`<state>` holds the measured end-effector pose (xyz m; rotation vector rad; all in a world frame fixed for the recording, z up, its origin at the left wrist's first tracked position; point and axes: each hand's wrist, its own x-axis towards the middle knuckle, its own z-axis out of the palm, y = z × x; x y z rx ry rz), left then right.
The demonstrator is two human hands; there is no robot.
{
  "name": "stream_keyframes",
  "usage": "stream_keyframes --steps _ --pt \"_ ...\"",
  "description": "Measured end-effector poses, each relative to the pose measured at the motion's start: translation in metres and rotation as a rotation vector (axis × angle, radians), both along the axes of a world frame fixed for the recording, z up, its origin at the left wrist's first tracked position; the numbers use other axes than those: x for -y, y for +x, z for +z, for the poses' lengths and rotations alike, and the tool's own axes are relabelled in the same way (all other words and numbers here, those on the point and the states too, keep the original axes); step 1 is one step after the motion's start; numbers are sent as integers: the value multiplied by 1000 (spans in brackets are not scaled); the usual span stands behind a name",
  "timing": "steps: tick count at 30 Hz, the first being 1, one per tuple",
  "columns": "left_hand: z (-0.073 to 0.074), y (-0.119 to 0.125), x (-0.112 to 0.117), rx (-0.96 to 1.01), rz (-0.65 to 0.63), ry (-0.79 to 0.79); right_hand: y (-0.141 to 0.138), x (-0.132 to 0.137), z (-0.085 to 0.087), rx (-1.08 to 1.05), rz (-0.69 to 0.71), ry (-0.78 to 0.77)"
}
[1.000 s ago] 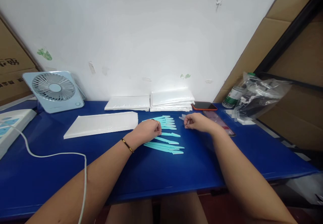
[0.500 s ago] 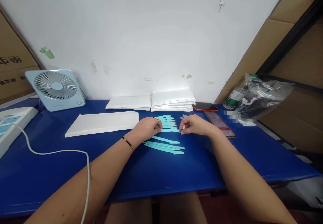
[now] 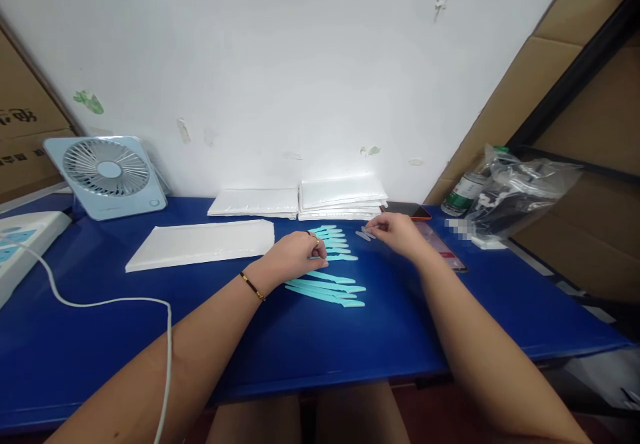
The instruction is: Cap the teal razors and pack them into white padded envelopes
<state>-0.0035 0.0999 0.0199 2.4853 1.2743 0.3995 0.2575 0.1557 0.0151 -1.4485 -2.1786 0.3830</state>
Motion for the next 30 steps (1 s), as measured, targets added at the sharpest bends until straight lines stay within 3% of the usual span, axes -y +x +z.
stream_keyframes --steps 2,4,7,12,16,19,21,26,30 --pt "4 -1 3 4 -65 -100 5 -8 -5 91 -62 85" --pt "5 -1 4 -4 -104 -179 4 -14 -12 169 -38 110" --pt "2 0 2 -30 -66 -167 0 -15 -16 223 31 76" --pt "-6 1 -3 -57 34 -22 5 -3 -2 167 168 -155" --pt "-10 1 -5 -58 32 -13 4 6 5 37 316 -463" --pt "-8 2 -3 -58 21 -17 -4 9 5 -21 398 -567" --pt "-5 4 -1 -70 20 -18 -7 11 5 12 395 -525" --pt "-3 4 2 -93 37 33 -6 16 8 145 305 -245" --pt "-6 2 0 -76 16 68 -8 21 11 175 403 -270"
